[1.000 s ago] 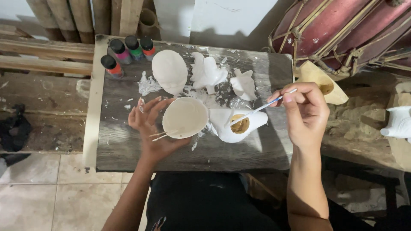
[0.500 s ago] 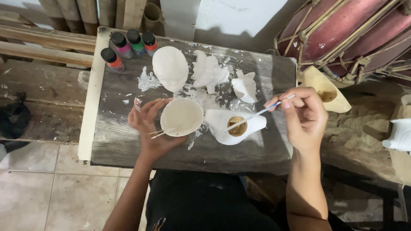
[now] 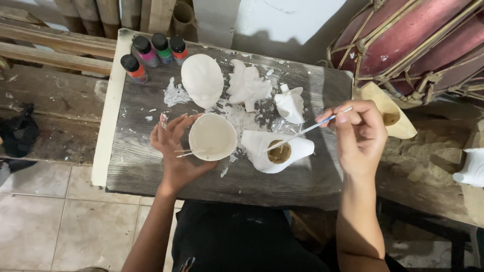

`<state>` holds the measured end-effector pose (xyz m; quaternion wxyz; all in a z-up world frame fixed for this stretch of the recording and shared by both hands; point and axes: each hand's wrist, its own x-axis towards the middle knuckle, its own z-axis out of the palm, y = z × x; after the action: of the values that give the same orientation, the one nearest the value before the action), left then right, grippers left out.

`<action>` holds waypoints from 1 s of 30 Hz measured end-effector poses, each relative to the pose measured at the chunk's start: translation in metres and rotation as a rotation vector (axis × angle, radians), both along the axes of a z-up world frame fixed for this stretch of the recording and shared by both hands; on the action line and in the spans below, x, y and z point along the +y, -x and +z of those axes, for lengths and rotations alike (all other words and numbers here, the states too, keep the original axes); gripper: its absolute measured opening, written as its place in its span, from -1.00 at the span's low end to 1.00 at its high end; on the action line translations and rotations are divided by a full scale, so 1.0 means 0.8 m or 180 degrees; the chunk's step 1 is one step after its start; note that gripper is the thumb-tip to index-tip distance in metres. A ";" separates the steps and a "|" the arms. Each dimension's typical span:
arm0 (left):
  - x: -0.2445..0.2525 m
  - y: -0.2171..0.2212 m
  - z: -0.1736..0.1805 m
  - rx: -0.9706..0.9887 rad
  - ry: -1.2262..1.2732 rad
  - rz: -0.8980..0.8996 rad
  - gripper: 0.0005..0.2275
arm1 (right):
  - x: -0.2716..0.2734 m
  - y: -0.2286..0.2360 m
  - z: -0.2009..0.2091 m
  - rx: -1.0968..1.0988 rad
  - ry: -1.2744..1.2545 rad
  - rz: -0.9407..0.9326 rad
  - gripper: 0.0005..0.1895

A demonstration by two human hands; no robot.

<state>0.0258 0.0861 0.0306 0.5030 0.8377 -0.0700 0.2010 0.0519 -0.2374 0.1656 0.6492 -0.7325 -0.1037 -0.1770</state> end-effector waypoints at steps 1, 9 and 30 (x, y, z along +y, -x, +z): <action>0.001 0.001 0.001 -0.0001 0.0001 -0.0004 -0.08 | -0.002 -0.004 -0.004 -0.0001 0.0001 -0.0004 -0.88; 0.007 0.005 0.013 0.0056 -0.0260 0.0073 -0.15 | -0.009 -0.008 -0.015 -0.0218 -0.0335 -0.0011 -0.91; 0.012 0.006 0.026 0.0172 -0.0414 0.0044 -0.12 | 0.012 0.004 0.013 -0.0399 0.0389 0.0075 -0.86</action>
<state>0.0209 0.0954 0.0516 0.4478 0.8742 -0.0636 0.1768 0.0485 -0.2281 0.1761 0.5975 -0.7569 -0.1634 -0.2082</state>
